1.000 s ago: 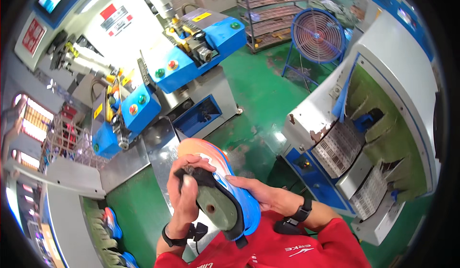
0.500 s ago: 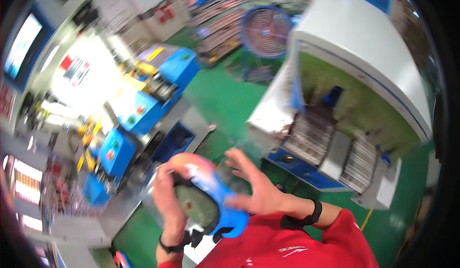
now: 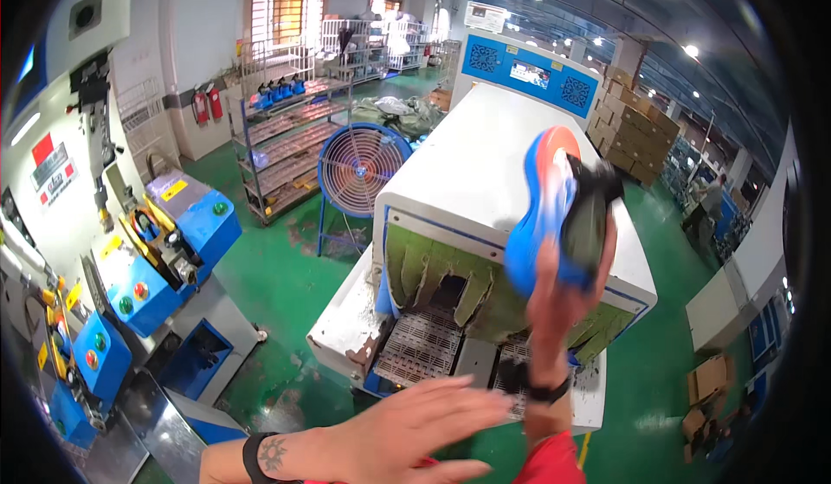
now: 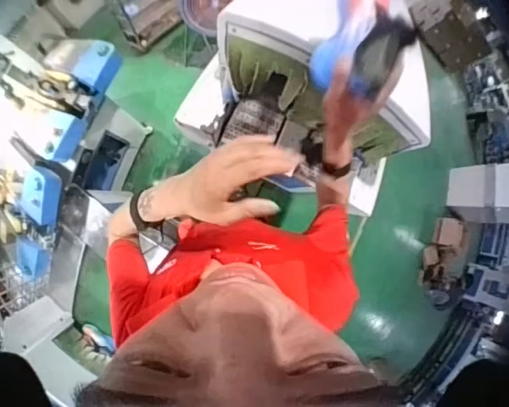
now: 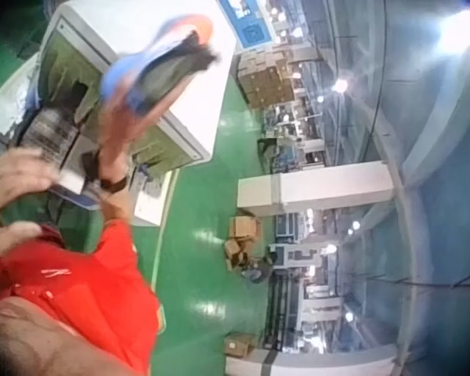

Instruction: Operating shoe-lasting machinery on a production line.

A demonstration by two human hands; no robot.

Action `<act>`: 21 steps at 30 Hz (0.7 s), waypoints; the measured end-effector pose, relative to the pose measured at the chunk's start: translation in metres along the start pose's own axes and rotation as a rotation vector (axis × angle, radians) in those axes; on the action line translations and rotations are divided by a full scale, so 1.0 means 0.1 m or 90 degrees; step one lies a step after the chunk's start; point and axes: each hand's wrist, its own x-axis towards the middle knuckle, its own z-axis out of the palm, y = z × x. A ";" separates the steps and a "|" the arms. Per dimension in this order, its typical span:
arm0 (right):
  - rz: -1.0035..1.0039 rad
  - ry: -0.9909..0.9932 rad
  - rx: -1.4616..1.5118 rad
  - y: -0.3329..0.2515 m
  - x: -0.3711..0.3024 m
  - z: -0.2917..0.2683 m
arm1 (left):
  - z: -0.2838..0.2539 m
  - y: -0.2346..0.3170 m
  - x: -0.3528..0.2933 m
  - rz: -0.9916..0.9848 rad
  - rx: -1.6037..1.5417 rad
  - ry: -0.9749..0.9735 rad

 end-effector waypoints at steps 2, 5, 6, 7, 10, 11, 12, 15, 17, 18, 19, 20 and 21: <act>0.089 -0.078 -0.016 0.43 0.58 0.11 | -0.04 -0.17 -0.22 -0.151 0.021 -0.078; 0.142 -0.181 -0.184 0.90 0.99 0.10 | -0.03 -0.41 -0.78 -0.299 0.142 -0.026; 0.129 -0.196 -0.203 0.98 1.01 0.10 | 0.01 -0.48 -1.00 -0.376 0.120 0.026; 0.145 -0.257 -0.232 1.04 0.99 0.09 | 0.06 -0.55 -1.24 -0.462 0.092 0.076; 0.121 -0.024 -0.185 0.83 0.46 0.25 | 0.25 -0.81 -2.07 -0.620 0.208 0.239; -0.017 0.031 -0.207 0.60 0.12 0.34 | 0.32 -0.89 -2.38 -0.639 0.296 0.166; -0.045 0.037 0.042 0.35 -0.21 0.46 | 0.40 -0.94 -2.70 -0.660 0.374 0.158; 0.163 -0.460 0.298 -0.68 -1.49 0.79 | 0.75 -0.76 -3.47 -0.936 0.488 0.205; 0.191 -0.999 0.465 -1.30 -2.26 0.94 | 0.97 -0.55 -3.87 -1.211 0.408 0.295; 0.012 -1.195 0.532 -1.59 -2.62 0.98 | 1.06 -0.43 -4.09 -1.266 0.437 0.362; -0.192 -1.253 0.720 -1.85 -2.91 1.04 | 1.17 -0.31 -4.32 -1.260 0.419 0.430; -0.432 -1.280 0.742 -2.09 -3.12 1.04 | 1.29 -0.16 -4.55 -1.190 0.464 0.686; -0.493 -1.304 0.845 -2.35 -3.33 1.10 | 1.43 0.00 -4.80 -1.092 0.507 0.927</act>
